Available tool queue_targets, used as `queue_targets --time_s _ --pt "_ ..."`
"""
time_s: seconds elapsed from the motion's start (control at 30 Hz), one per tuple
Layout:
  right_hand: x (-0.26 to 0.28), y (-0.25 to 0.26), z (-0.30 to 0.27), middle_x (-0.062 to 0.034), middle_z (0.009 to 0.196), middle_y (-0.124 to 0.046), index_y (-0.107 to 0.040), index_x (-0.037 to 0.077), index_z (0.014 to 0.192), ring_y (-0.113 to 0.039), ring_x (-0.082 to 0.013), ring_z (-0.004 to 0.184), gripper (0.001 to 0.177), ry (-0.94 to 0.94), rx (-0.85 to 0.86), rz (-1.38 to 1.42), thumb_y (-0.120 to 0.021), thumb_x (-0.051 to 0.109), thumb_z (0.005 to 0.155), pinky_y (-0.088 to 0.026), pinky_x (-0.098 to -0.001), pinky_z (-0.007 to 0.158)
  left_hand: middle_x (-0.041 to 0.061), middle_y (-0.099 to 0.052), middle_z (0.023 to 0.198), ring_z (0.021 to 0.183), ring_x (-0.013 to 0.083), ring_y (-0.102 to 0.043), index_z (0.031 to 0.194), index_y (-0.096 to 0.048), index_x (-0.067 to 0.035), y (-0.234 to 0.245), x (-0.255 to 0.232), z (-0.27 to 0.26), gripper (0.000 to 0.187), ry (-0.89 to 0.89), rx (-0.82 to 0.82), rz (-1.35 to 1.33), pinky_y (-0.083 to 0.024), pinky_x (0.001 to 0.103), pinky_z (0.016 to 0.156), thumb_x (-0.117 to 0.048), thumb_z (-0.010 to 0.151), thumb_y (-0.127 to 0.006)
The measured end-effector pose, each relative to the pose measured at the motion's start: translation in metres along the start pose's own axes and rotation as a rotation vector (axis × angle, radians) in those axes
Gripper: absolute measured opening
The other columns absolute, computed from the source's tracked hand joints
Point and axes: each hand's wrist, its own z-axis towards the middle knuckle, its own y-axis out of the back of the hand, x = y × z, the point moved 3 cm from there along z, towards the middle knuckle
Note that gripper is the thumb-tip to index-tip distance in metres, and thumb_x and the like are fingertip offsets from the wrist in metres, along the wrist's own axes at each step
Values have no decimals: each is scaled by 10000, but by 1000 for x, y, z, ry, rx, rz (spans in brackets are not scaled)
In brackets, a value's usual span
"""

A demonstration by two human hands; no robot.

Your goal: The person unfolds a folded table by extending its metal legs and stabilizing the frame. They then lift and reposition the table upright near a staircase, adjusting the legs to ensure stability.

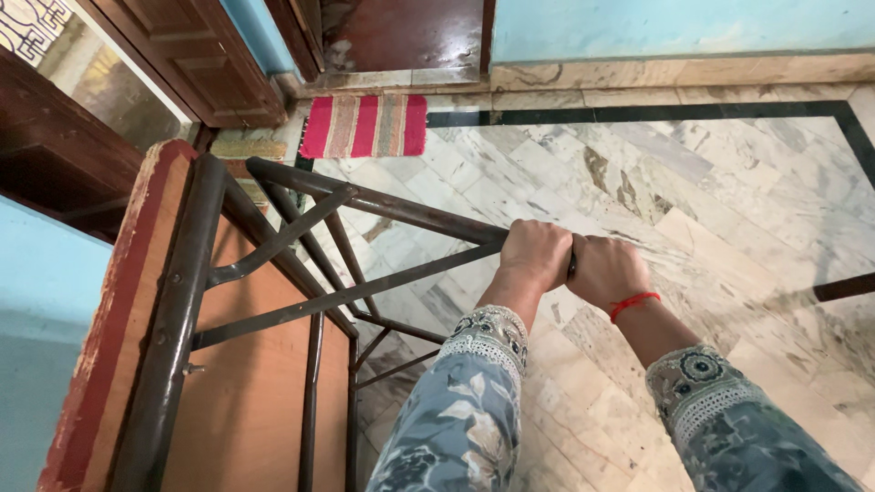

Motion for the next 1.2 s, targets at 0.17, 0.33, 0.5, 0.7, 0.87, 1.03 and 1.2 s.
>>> queue_targets --time_s 0.17,0.33,0.5,0.7,0.87,1.03,1.2 --pt "0 2 6 -143 890 -758 -717 100 940 -729 -344 857 244 33 -59 19 -633 297 823 -578 -457 768 66 -788 941 913 230 -767 886 -786 -192 0 4 5 135 5 -30 10 -577 371 770 -179 850 -657" --pt "2 4 12 -137 902 -757 -716 103 945 -732 -337 854 234 30 -25 5 -624 289 837 -580 -461 761 71 -786 947 916 232 -765 889 -785 -193 1 8 10 132 28 -18 3 -577 371 767 -188 851 -660" --pt "2 6 20 -136 898 -756 -717 111 951 -732 -333 858 232 22 24 6 -625 292 838 -579 -465 753 69 -786 947 914 229 -767 889 -786 -193 2 12 13 137 28 -14 9 -580 364 761 -175 860 -653" --pt "3 9 28 -133 903 -756 -715 103 941 -733 -329 868 252 61 -8 -9 -628 318 844 -580 -458 761 63 -787 938 937 230 -759 869 -790 -198 3 17 17 136 47 -79 27 -578 369 771 -176 857 -656" --pt "4 12 35 -144 895 -755 -711 112 954 -731 -337 863 260 81 -4 10 -636 332 838 -578 -460 760 56 -789 941 924 227 -765 878 -788 -203 4 22 23 141 63 -58 13 -581 368 761 -173 857 -651" --pt "9 16 44 -142 889 -757 -719 124 924 -734 -342 851 231 90 7 -4 -627 320 844 -582 -464 749 63 -789 913 892 234 -771 870 -788 -198 6 28 26 151 89 -61 9 -581 362 756 -172 865 -640" --pt "13 21 52 -140 860 -758 -718 127 923 -734 -345 827 232 106 2 -14 -630 324 840 -583 -471 727 66 -788 894 877 236 -771 851 -785 -197 9 35 30 147 106 -77 10 -579 367 750 -161 851 -643"
